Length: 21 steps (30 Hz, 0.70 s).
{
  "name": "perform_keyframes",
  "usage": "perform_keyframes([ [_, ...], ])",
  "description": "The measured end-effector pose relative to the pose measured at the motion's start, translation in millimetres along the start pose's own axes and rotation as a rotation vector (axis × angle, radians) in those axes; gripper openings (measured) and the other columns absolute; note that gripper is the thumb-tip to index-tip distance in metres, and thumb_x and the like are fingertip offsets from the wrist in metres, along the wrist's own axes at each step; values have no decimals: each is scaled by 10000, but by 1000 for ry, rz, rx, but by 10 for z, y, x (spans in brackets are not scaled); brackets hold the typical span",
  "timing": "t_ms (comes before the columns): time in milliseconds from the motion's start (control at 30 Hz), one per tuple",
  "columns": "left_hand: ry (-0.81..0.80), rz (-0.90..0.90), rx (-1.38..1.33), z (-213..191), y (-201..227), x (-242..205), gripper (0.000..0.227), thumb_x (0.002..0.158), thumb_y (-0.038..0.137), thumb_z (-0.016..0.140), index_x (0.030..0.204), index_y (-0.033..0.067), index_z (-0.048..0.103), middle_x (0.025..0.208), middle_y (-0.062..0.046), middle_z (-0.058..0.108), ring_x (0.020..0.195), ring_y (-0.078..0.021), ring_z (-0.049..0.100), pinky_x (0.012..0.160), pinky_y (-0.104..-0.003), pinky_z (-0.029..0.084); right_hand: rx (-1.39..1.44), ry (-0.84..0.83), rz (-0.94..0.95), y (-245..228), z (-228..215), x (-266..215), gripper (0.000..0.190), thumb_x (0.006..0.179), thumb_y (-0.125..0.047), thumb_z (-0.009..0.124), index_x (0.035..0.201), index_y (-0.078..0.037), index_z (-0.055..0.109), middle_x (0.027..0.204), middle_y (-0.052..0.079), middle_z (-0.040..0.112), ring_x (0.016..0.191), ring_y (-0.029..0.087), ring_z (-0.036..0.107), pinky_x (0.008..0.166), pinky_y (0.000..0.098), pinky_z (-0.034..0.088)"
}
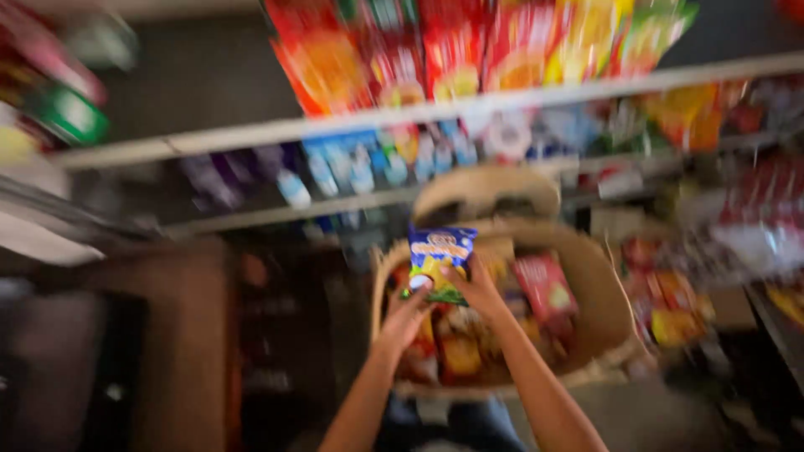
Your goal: Picking various snack bags from a shelf and placing them into a cardboard box.
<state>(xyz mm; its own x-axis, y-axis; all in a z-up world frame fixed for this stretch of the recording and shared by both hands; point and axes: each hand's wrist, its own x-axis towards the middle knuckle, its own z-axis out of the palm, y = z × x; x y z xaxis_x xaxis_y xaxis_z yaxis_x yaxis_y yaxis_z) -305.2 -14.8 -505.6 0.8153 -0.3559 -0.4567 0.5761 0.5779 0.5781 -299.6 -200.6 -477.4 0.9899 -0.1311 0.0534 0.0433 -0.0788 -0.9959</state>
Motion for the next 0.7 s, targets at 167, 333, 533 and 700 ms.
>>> perform_keyframes([
  [167,117,-157,62,-233,-793,-250,516,919,197,726,1376,49,536,1237,-83,658,1103,-219,676,981,-435,600,-159,-38,239,478,-610,-565,541,880,-258,797,1321,-27,585,1185,56,703,1089,156,615,989,347,499],
  [333,227,-234,50,-61,-1543,-232,657,897,245,767,1460,70,476,1298,-120,625,1118,-253,684,1022,-393,578,-364,-64,380,976,-1441,-745,530,883,-294,809,1276,-3,604,1135,88,729,1044,174,647,956,353,517],
  [533,244,-272,512,634,-1925,317,807,875,294,796,1544,145,369,1387,-74,597,1216,-186,618,973,-352,521,-240,-210,359,1081,-1998,-490,611,913,-303,768,1377,20,535,1227,130,688,1104,187,624,991,351,496],
  [700,317,85,500,762,-2127,962,747,883,172,740,1541,72,401,1283,-220,636,1125,-276,608,930,-408,515,-532,-263,386,1522,-2277,-374,734,870,-193,708,1537,-115,411,1522,124,501,1354,297,498,1098,404,453],
])
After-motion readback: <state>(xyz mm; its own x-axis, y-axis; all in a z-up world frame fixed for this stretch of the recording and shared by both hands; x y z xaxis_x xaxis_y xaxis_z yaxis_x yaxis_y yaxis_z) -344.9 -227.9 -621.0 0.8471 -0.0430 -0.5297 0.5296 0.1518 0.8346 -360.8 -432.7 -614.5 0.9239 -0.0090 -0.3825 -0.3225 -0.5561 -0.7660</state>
